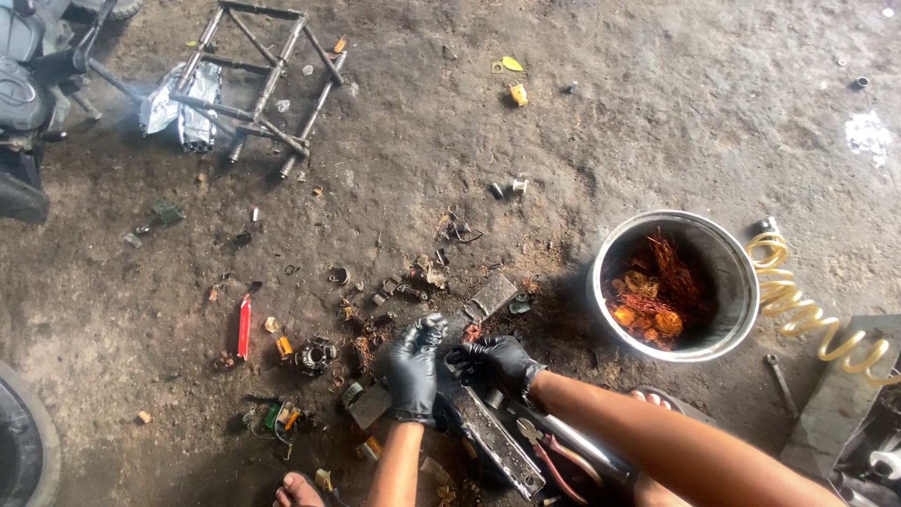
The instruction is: The person uses a hammer to strike a small metal part held in their gloved hands. They repeatedly hit the part on a metal block, occasionally pausing to inspect it before continuing the hammering process.
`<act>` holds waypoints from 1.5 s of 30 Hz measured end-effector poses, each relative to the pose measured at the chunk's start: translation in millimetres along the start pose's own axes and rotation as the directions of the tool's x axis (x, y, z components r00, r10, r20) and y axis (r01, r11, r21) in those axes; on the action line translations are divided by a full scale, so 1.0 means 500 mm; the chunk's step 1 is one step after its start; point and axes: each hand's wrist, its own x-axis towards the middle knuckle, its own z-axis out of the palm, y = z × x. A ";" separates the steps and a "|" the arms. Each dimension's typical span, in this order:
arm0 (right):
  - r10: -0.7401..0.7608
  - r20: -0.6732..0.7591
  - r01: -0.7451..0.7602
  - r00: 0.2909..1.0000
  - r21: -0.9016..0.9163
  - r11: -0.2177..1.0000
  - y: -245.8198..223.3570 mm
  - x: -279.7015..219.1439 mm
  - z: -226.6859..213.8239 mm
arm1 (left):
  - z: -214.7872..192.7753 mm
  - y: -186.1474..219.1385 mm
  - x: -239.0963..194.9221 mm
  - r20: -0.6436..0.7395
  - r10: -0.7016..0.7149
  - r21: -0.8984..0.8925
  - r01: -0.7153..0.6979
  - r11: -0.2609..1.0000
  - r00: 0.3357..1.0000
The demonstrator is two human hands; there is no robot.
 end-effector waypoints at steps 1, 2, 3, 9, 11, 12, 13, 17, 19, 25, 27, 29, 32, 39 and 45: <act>0.002 0.002 -0.002 1.000 -0.002 1.000 0.014 0.018 -0.002 | 0.004 0.006 -0.001 -0.003 -0.002 0.001 0.002 1.000 1.000; 0.088 -0.133 -0.090 0.987 -0.011 0.996 0.026 0.037 -0.004 | 0.009 0.014 0.000 0.051 -0.055 -0.020 0.056 0.998 0.997; 0.172 -0.264 -0.180 0.949 -0.008 0.984 0.038 0.056 -0.007 | 0.015 0.021 0.001 0.106 -0.107 -0.038 0.112 0.993 0.989; -0.116 0.036 0.000 0.993 -0.956 -0.295 0.072 0.155 -0.003 | 0.053 0.012 -0.002 0.172 -0.068 -0.102 0.086 0.991 0.983; -0.315 0.163 0.109 0.935 -0.977 -0.182 0.141 0.223 -0.050 | 0.042 0.039 -0.002 0.158 0.007 -0.102 0.009 0.995 0.987; -0.512 0.246 0.237 0.823 -0.968 -0.085 0.177 0.256 -0.071 | 0.035 0.051 -0.003 0.149 0.081 -0.099 -0.067 0.993 0.986; -0.512 0.245 0.236 0.823 -0.968 -0.084 0.159 0.234 -0.059 | 0.037 0.042 -0.002 0.150 0.080 -0.098 -0.066 0.993 0.985; -0.057 -0.009 0.015 0.998 -0.909 0.416 0.100 0.134 -0.043 | 0.061 -0.008 -0.010 0.130 0.138 -0.197 -0.110 0.974 0.982; 0.011 -0.041 -0.042 0.999 -0.911 0.411 0.121 0.093 -0.082 | 0.060 -0.006 -0.016 0.130 0.097 -0.228 -0.066 0.971 0.987; 0.107 -0.257 -0.218 0.961 -0.456 0.863 0.223 -0.037 -0.232 | 0.041 0.016 -0.014 0.135 0.256 -0.113 -0.242 0.964 0.957; -0.132 0.084 0.093 0.988 -0.994 0.064 0.136 -0.140 -0.168 | 0.046 0.011 -0.019 0.071 0.301 -0.118 -0.291 0.949 0.951; -0.209 0.211 0.262 0.955 -0.930 0.260 0.209 -0.100 -0.219 | 0.048 0.014 -0.015 0.085 0.305 -0.156 -0.290 0.944 0.948; -0.194 0.139 0.231 0.971 -0.753 0.616 0.249 -0.076 -0.243 | 0.049 0.009 -0.014 0.093 0.330 -0.153 -0.314 0.937 0.940; -0.277 0.042 0.175 0.960 -0.863 0.475 0.440 0.047 -0.381 | 0.053 -0.016 -0.009 0.063 0.534 -0.057 -0.531 0.845 0.843; 0.041 -0.138 -0.129 0.990 -0.721 0.681 0.264 -0.085 -0.272 | 0.058 -0.054 0.008 0.120 0.594 0.014 -0.600 0.800 0.795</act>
